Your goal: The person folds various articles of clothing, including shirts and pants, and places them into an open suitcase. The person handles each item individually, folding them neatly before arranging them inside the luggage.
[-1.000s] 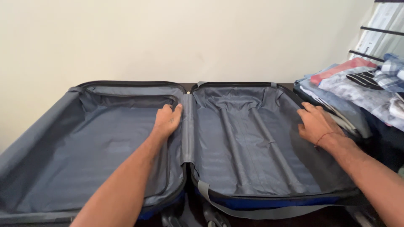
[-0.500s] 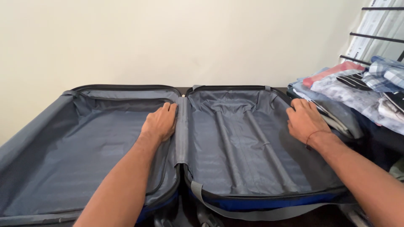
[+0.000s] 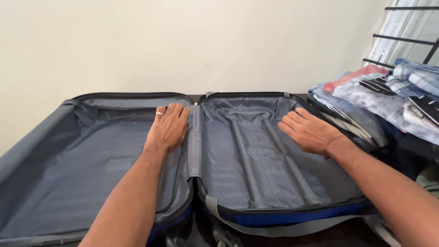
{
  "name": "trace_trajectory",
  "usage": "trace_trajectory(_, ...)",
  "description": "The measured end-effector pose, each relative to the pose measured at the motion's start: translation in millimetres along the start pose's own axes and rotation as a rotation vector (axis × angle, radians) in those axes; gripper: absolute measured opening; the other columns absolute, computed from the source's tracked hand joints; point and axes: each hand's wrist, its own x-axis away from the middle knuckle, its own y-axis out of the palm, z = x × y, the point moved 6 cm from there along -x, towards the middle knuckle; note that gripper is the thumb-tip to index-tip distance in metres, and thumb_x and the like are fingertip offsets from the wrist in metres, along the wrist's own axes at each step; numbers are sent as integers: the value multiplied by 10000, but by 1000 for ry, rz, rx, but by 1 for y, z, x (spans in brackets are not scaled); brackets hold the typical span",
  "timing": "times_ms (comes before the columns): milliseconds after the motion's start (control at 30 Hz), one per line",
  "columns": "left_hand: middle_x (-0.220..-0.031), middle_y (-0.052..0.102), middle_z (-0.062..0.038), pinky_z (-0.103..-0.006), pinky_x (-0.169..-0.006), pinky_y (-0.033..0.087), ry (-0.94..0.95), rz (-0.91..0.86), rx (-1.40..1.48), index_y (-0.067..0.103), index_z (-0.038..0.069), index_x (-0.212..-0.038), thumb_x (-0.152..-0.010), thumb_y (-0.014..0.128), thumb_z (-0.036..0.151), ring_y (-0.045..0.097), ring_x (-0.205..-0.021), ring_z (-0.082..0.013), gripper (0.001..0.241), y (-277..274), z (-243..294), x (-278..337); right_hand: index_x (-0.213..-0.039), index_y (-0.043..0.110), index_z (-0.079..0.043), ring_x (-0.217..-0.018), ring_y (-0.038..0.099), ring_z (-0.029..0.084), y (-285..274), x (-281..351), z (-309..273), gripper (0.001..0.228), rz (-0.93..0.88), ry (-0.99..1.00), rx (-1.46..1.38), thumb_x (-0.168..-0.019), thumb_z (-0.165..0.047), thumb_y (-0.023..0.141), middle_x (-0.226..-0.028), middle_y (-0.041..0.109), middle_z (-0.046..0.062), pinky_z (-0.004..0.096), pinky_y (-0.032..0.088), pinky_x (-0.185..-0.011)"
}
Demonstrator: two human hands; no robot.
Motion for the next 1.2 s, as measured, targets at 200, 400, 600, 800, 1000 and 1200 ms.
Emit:
trace_trajectory(200, -1047, 764, -113, -401, -823, 578, 56, -418, -207, 769, 142, -877, -972, 605, 108, 743, -992, -273, 192, 10, -5, -10, -903, 601, -122, -923, 574, 213, 6, 7, -5, 91, 35, -88, 65, -883, -200, 558, -932, 601, 38, 347, 450, -790)
trace_trajectory(400, -931, 757, -150, -432, -728, 609, -91, -306, -51, 747, 97, -768, -733, 728, 103, 749, -874, -320, 40, 18, -22, -9, -831, 603, -135, -609, 672, 237, 65, 25, 10, 51, -206, 120, -40, -865, -173, 609, -645, 684, 38, 401, 474, -615)
trace_trajectory(600, -779, 496, -322, -518, -553, 514, -255, -222, 744, 558, -85, -681, -729, 614, 18, 590, -774, -465, 127, 126, -61, -17, -591, 574, -31, -446, 405, 231, 149, 49, 26, 216, -292, 653, -1020, -768, -65, 693, -505, 463, 134, 367, 419, -454)
trace_trajectory(800, -583, 610, -193, -476, -530, 474, -423, 198, 511, 627, 50, -536, -600, 638, 56, 578, -540, -388, 65, 1, -45, -13, -539, 534, 14, -482, 354, 47, 129, 55, 62, 421, 358, 1059, -1244, -900, -135, 691, -498, 438, 9, 363, 291, -440)
trace_trajectory(1000, -663, 663, -140, -498, -555, 488, -255, 330, 107, 654, 85, -615, -722, 709, 134, 643, -612, -374, 130, -13, -32, -6, -673, 539, 7, -493, 455, 320, 65, 82, 69, 525, 712, 1119, -527, -1107, -233, 713, -601, 504, 171, 416, 371, -545)
trace_trajectory(1200, -1329, 670, -75, -543, -1087, 454, -181, -106, 142, 644, 173, -1308, -858, 656, 490, 516, -1373, -325, 551, 60, -32, 2, -867, 743, -58, -849, 744, 383, 46, 43, 42, 592, -283, 991, -691, -823, -647, 699, -838, 762, 189, 463, 582, -806)
